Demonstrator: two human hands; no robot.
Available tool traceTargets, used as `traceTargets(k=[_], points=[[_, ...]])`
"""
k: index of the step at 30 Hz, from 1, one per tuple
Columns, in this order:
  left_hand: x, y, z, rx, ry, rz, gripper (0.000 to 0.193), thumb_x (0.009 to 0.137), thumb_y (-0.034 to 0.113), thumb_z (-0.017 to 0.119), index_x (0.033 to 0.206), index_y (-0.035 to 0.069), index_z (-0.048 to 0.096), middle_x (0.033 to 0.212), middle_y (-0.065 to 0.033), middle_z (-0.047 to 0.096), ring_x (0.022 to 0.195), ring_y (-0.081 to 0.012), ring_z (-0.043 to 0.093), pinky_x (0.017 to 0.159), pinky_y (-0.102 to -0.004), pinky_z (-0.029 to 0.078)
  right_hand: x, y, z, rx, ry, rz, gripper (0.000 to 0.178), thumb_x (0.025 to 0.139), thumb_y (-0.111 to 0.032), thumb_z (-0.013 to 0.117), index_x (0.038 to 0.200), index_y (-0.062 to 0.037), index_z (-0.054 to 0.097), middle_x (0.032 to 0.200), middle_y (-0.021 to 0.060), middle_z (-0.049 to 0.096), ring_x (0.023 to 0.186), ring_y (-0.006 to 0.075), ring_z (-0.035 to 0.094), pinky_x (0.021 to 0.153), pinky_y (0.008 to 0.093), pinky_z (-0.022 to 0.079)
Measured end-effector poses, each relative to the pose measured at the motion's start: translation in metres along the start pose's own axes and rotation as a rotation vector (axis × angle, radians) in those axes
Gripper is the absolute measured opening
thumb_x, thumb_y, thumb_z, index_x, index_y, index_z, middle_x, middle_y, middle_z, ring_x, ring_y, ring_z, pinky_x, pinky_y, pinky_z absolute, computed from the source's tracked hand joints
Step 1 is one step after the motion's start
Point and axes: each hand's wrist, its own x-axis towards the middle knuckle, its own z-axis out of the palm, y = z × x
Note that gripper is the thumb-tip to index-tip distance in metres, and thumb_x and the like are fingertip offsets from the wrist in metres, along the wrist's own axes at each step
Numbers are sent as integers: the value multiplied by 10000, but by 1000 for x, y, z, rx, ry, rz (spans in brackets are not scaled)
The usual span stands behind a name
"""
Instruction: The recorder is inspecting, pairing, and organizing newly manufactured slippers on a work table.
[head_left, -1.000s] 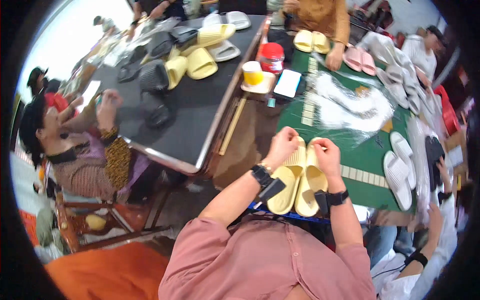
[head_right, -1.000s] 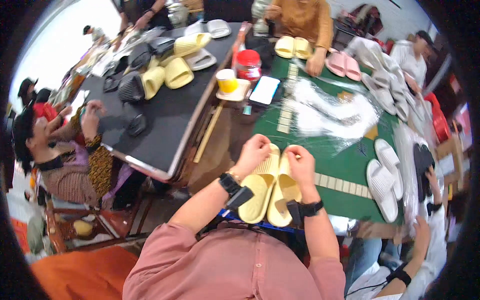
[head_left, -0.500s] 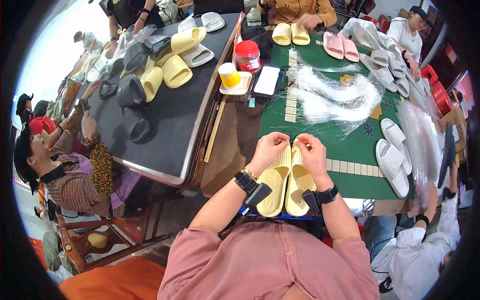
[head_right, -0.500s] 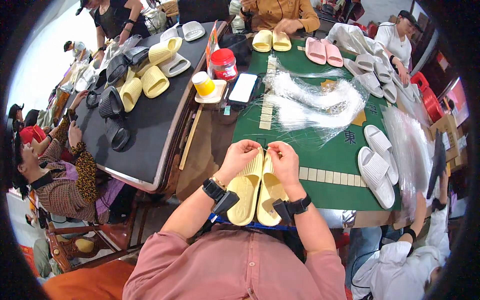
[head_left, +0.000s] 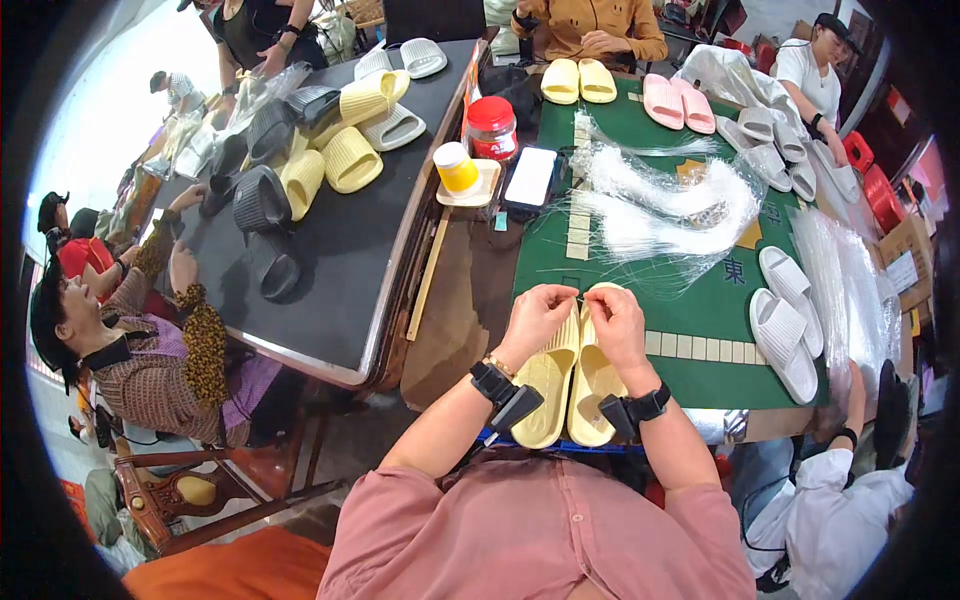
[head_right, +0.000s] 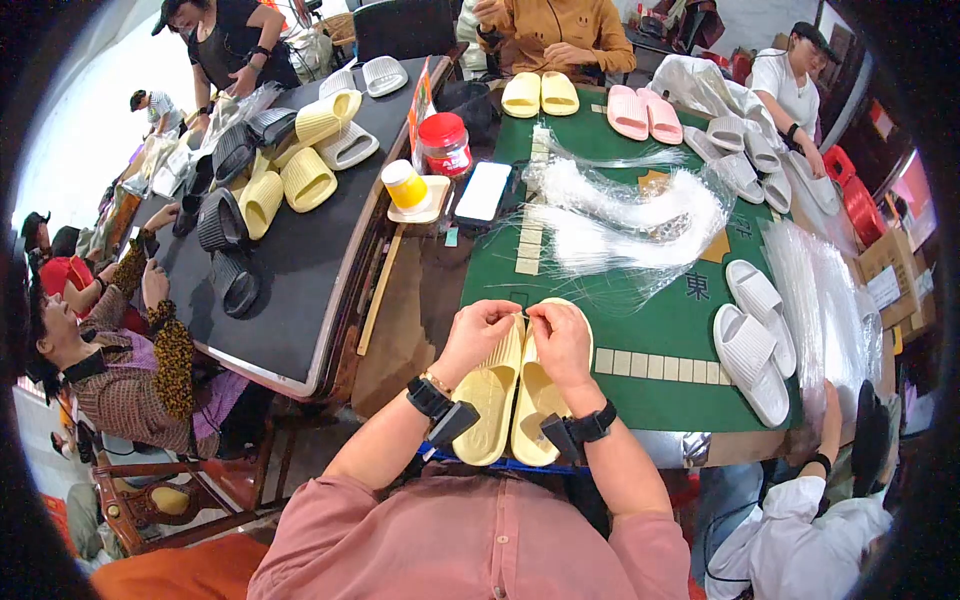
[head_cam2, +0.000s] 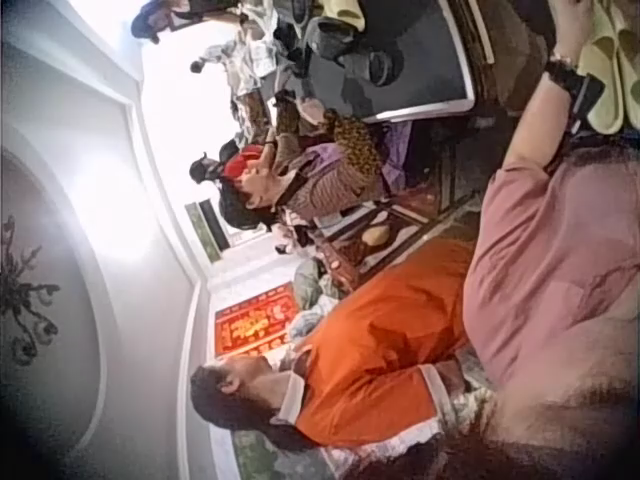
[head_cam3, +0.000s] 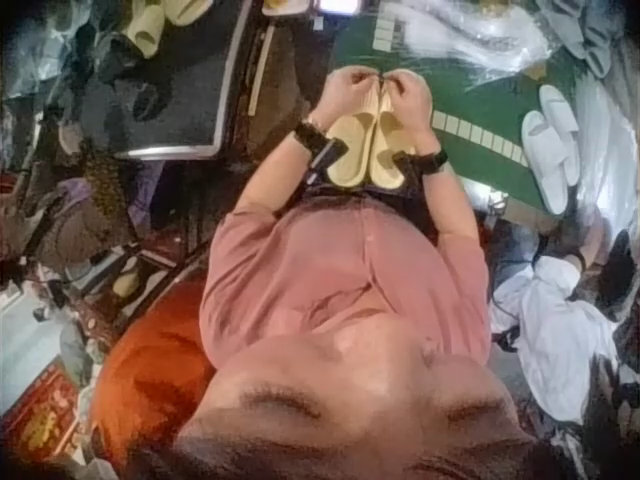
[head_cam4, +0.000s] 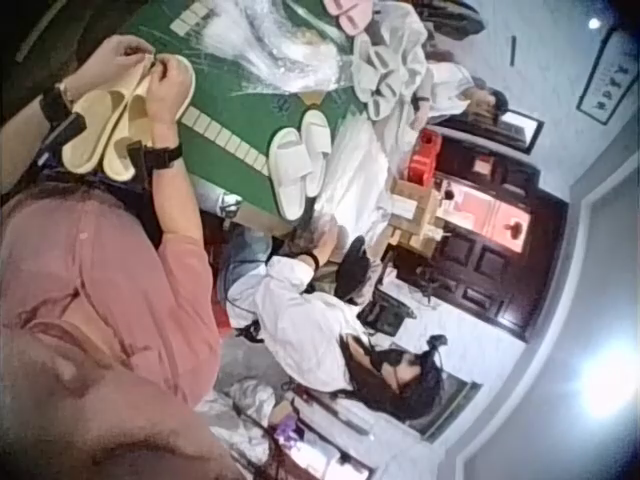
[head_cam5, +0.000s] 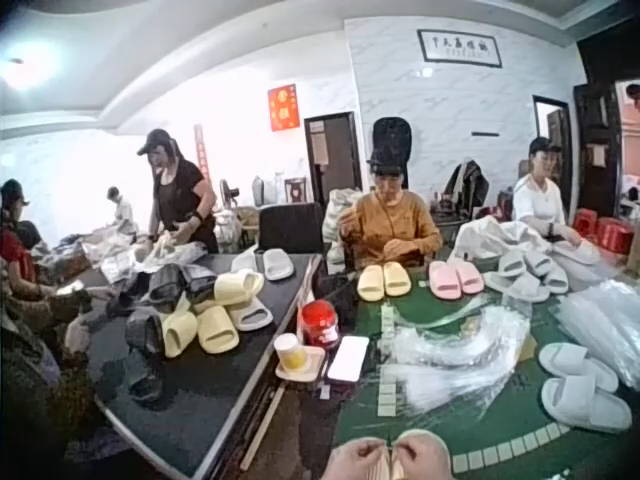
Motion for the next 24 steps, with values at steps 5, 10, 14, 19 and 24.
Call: traceTargets(k=[5, 10, 14, 19, 24], points=[[0, 1, 0, -46, -49, -24, 167, 840, 84, 661, 964, -27, 676, 837, -51, 699, 740, -79, 636, 684, -240, 519, 0, 1, 1, -16, -5, 13, 57, 804, -60, 634, 850, -37, 658, 852, 109, 662, 858, 305, 606, 787, 404, 474], [0, 5, -1, -40, -29, -35, 163, 825, 92, 667, 940, -24, 671, 831, -97, 707, 758, -126, 675, 691, -265, 531, -1, 3, 2, -16, 11, -10, 59, 796, -54, 640, 850, -39, 660, 847, 103, 663, 859, 304, 604, 782, 404, 477], [0, 6, -1, -26, -27, -33, 167, 823, 93, 668, 946, -20, 673, 836, -93, 709, 761, -128, 677, 698, -267, 534, 0, 3, 3, -21, 4, -8, 62, 787, -41, 644, 847, -39, 659, 844, 105, 663, 851, 305, 605, 772, 402, 478], [1, 1, 0, -32, -32, -18, 146, 844, 75, 666, 949, -26, 673, 831, -40, 692, 741, -70, 630, 690, -236, 519, 1, 4, 2, -50, 26, -91, 72, 819, -45, 644, 885, -38, 673, 840, 84, 661, 769, 244, 594, 674, 343, 491], [1, -2, 1, -55, -34, -6, 145, 843, 68, 670, 948, -33, 667, 830, -37, 688, 744, -70, 629, 690, -236, 519, 1, 1, 2, -24, 6, -25, 57, 788, -35, 638, 839, -38, 661, 843, 107, 665, 835, 308, 604, 769, 397, 479]])
